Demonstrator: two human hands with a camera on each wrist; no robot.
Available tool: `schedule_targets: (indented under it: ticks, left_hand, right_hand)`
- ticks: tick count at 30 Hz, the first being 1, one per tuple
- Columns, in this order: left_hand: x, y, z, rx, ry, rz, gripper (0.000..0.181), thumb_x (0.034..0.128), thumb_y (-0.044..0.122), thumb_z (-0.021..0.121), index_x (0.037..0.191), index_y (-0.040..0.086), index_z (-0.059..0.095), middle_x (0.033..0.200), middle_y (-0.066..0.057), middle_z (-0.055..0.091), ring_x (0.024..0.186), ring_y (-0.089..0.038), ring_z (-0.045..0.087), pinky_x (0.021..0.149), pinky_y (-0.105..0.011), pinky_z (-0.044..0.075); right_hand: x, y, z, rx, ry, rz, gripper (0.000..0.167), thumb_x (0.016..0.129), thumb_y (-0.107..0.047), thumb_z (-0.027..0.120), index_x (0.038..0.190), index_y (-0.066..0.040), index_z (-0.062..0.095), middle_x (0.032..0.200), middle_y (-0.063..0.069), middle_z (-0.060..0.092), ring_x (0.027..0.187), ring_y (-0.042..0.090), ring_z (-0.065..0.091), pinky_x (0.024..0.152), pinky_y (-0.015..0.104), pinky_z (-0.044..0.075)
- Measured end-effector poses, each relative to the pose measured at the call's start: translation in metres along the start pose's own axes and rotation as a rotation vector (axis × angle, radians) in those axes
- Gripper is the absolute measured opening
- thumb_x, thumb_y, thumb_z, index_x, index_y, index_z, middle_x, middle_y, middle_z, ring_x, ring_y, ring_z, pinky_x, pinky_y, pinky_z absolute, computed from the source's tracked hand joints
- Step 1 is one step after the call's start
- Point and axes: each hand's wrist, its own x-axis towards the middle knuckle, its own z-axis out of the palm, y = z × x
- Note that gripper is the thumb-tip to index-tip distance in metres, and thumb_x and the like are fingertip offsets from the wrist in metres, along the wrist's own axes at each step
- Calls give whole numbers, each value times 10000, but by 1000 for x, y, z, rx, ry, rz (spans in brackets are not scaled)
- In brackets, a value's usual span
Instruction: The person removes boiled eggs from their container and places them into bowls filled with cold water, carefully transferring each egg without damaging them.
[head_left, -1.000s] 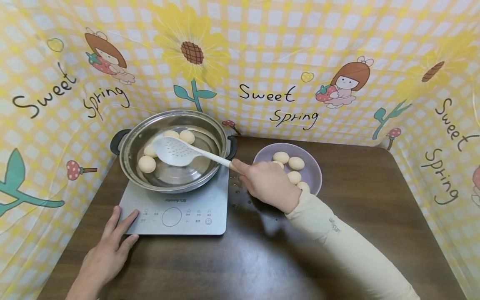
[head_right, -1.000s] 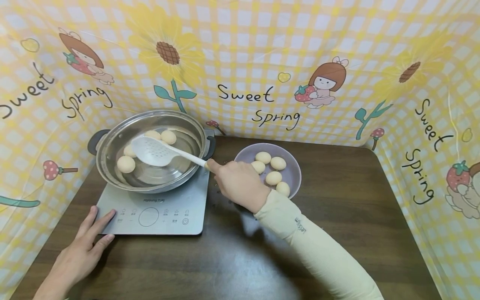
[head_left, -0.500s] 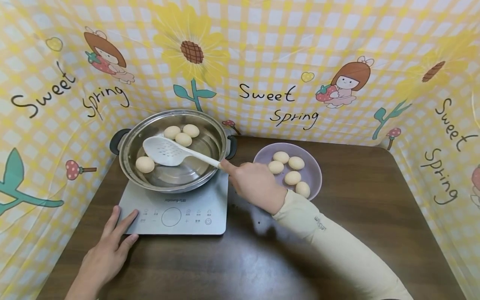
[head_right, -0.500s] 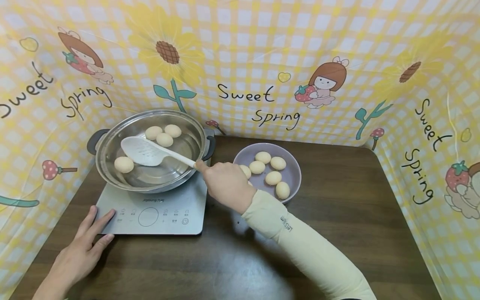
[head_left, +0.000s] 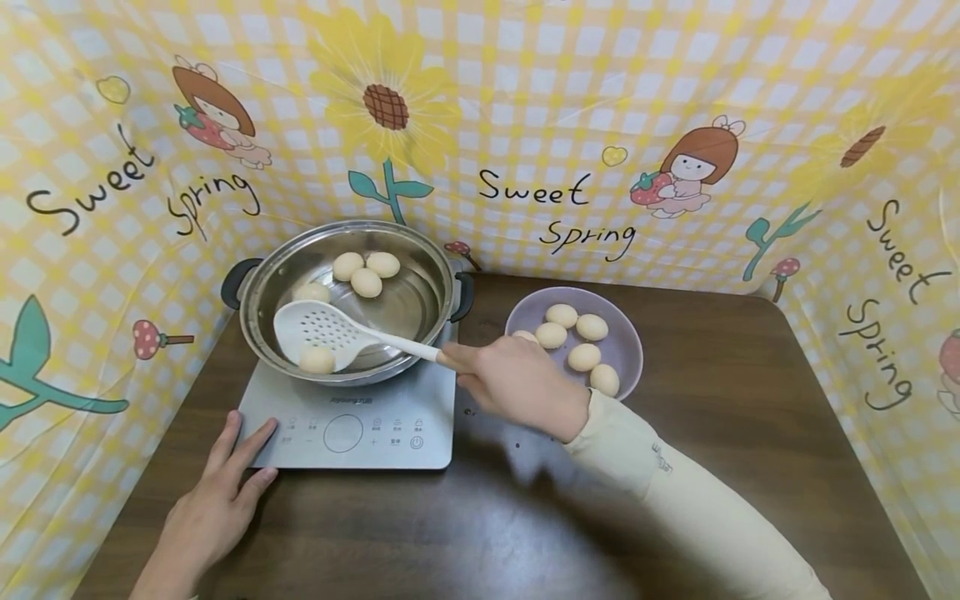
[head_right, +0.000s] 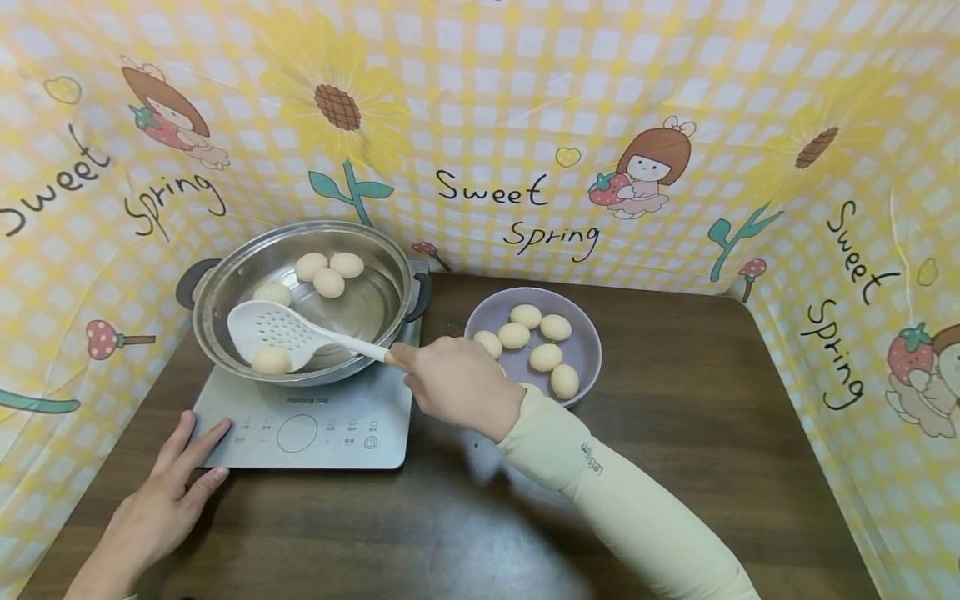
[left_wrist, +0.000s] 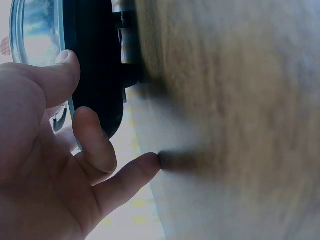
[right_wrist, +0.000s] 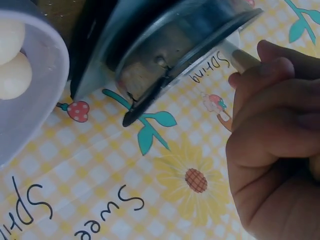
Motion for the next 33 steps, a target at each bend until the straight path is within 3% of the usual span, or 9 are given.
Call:
schedule_targets:
  ticks: [5, 10, 15, 24, 30, 33]
  left_hand:
    - [0, 1, 1, 5, 15, 1, 621, 1087, 413, 437, 1634, 241, 199, 1670, -150, -118, 1115, -678, 492, 662, -663, 437]
    - [0, 0, 1, 7, 13, -4, 619, 1089, 410, 434, 1635, 245, 195, 1670, -143, -125, 1135, -683, 472, 677, -679, 430]
    - [1, 0, 1, 4, 0, -11, 622, 1090, 411, 427, 1637, 240, 184, 1666, -140, -144, 1134, -685, 471, 687, -684, 429]
    - [-1, 0, 2, 4, 20, -4, 625, 1087, 424, 427, 1638, 263, 177, 1669, -133, -139, 1145, -684, 461, 658, -646, 442]
    - [0, 0, 2, 0, 21, 2, 624, 1088, 402, 441, 1637, 254, 184, 1667, -142, -136, 1139, -681, 470, 613, -581, 457]
    - [0, 0, 2, -2, 22, 3, 622, 1088, 397, 444, 1636, 252, 188, 1668, -144, -130, 1140, -679, 472, 611, -574, 457]
  right_hand:
    - [-4, -2, -8, 60, -13, -25, 172, 933, -112, 699, 1099, -156, 697, 635, -103, 552, 481, 58, 480, 460, 295, 419]
    - [-7, -5, -15, 102, -49, -8, 183, 940, -106, 694, 1117, -152, 692, 704, -95, 606, 477, 50, 467, 447, 233, 380]
    - [-10, -6, -18, 67, -43, -8, 305, 934, -122, 713, 1237, -146, 700, 837, -68, 717, 487, 39, 482, 442, 220, 377]
    - [-12, -4, -18, 54, -23, -43, 277, 912, -113, 733, 1185, -135, 692, 815, -65, 705, 483, 47, 497, 438, 219, 394]
    - [-9, 3, -24, 148, -101, -5, 296, 927, -111, 721, 1219, -159, 710, 832, -78, 683, 557, 63, 548, 522, 243, 459]
    - [-7, 6, -29, 206, -150, 24, 176, 947, -110, 696, 1113, -167, 710, 783, -88, 636, 558, 66, 527, 528, 245, 450]
